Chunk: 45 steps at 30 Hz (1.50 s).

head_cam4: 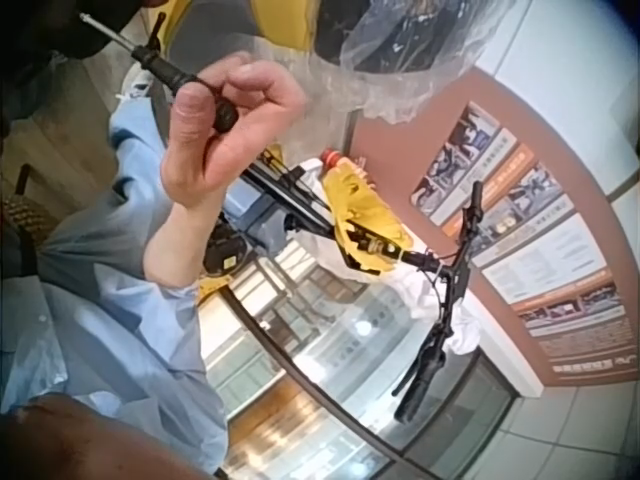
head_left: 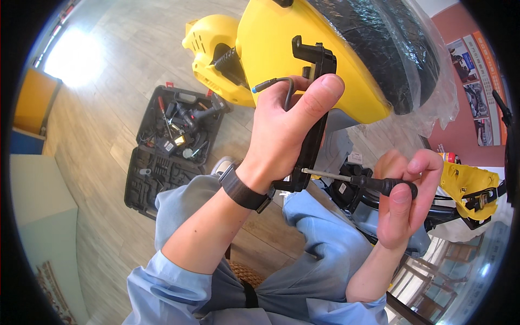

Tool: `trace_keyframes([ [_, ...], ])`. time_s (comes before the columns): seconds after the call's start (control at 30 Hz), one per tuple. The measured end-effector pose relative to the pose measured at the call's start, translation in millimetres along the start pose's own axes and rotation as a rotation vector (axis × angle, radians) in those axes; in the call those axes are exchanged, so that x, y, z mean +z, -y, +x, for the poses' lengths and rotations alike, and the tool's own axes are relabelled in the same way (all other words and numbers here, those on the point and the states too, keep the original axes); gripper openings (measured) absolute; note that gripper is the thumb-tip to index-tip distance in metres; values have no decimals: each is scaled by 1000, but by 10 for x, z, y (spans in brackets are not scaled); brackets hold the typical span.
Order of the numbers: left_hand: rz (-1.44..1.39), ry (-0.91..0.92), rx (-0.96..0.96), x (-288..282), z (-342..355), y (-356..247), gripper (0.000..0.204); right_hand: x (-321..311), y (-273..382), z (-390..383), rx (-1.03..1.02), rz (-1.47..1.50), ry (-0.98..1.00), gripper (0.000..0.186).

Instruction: Repairing and disassembling the digital display panel of a yellow electric scooter using a screwdriver.

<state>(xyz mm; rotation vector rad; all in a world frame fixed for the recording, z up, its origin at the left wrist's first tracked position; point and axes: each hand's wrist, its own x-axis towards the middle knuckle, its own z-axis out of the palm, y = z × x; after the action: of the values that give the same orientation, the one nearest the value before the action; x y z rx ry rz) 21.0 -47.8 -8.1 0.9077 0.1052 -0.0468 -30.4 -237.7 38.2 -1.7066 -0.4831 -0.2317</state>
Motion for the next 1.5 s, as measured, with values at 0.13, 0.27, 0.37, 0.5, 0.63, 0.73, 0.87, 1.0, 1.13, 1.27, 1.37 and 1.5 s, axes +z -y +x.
trace_keyframes([
  [0.13, 74, -12, 9, -23, 20, -4, 59, 4, -53, 37, -51, 107, 23, 46],
  [0.27, 62, 5, 28, 25, -14, 40, 57, -59, 25, 14, 151, -32, -55, 48],
  [0.37, 81, 9, -20, 24, -5, 31, 58, -76, 14, 22, 119, -119, -20, 50],
  [0.5, 3, -21, -13, 23, 0, 9, 61, -66, -63, 56, 34, 33, 45, 44],
  [0.63, 92, -3, 60, 43, -12, 31, 59, -101, -1, 31, 230, -6, -10, 45],
  [0.73, 84, 9, 50, 52, -8, 52, 59, -110, 34, 14, 250, -74, -30, 50],
  [0.87, 11, 8, -17, 31, -2, 33, 63, -63, -52, 49, 103, 50, 2, 50],
  [1.0, 19, 26, -39, 21, -14, 16, 64, -45, -51, 40, 166, 16, -70, 47],
  [1.13, 5, 20, -55, 25, -6, 33, 64, -59, 44, 8, 186, -153, -27, 54],
  [1.27, -23, 41, -67, -16, 11, 10, 62, -68, 41, 45, 123, -86, 49, 53],
  [1.37, -69, 35, -72, -28, 27, -11, 60, -68, 37, 27, 205, -11, 93, 59],
  [1.5, -29, 15, -61, -8, 26, -23, 62, -44, 36, -42, 153, -71, 4, 52],
])
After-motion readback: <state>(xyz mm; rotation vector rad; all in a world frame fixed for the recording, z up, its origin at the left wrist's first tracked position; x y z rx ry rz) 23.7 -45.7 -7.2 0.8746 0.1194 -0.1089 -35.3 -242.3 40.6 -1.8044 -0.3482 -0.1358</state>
